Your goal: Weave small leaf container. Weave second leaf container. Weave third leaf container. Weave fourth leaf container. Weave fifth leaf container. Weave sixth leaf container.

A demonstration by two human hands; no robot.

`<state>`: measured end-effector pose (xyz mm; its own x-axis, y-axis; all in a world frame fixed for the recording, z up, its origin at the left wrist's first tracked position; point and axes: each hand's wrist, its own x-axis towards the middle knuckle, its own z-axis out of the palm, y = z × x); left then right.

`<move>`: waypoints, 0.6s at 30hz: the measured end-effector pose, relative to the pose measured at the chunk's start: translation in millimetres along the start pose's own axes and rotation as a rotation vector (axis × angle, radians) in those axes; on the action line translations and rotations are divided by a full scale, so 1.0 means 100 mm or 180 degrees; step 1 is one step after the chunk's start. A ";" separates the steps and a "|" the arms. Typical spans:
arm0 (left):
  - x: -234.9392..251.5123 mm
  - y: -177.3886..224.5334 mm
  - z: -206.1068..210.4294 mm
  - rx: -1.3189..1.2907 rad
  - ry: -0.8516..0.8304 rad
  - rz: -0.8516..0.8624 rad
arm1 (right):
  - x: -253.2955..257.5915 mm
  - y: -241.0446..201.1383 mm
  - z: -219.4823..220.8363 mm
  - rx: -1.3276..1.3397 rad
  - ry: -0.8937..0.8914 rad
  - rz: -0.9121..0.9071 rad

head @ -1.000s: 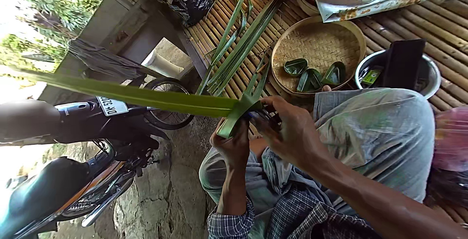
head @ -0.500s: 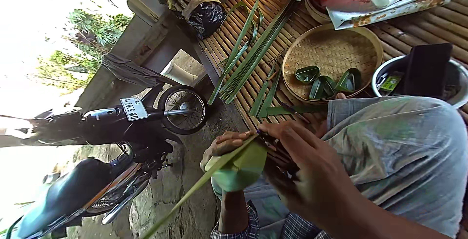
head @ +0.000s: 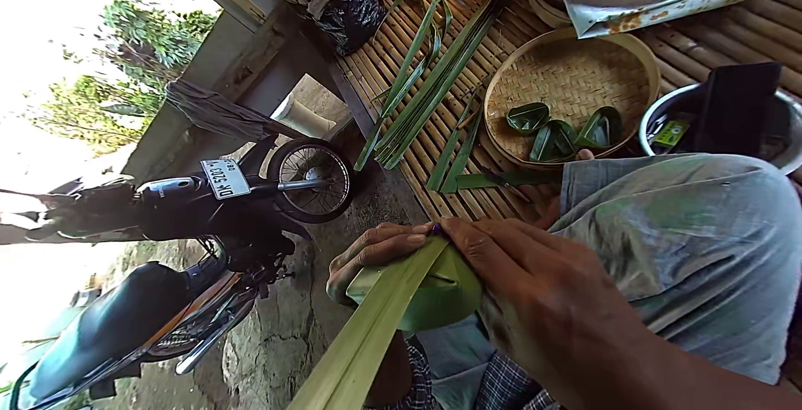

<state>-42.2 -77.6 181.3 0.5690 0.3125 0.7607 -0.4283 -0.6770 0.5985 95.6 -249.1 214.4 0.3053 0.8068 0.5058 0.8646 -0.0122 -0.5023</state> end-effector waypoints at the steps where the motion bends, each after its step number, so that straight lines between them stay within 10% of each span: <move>1: -0.01 -0.02 -0.01 -0.0016 -0.0042 -0.0008 | 0.00 0.00 0.01 -0.0055 0.0008 0.0027; 18: -0.08 -0.24 0.35 -0.0123 0.0619 -0.2278 | 0.07 0.68 0.56 0.0284 -0.0460 0.0413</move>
<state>-12.2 -87.1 151.7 0.5851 0.7833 0.2098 -0.0259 -0.2406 0.9703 134.1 -211.5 144.4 0.3458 0.8782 0.3304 0.7811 -0.0744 -0.6199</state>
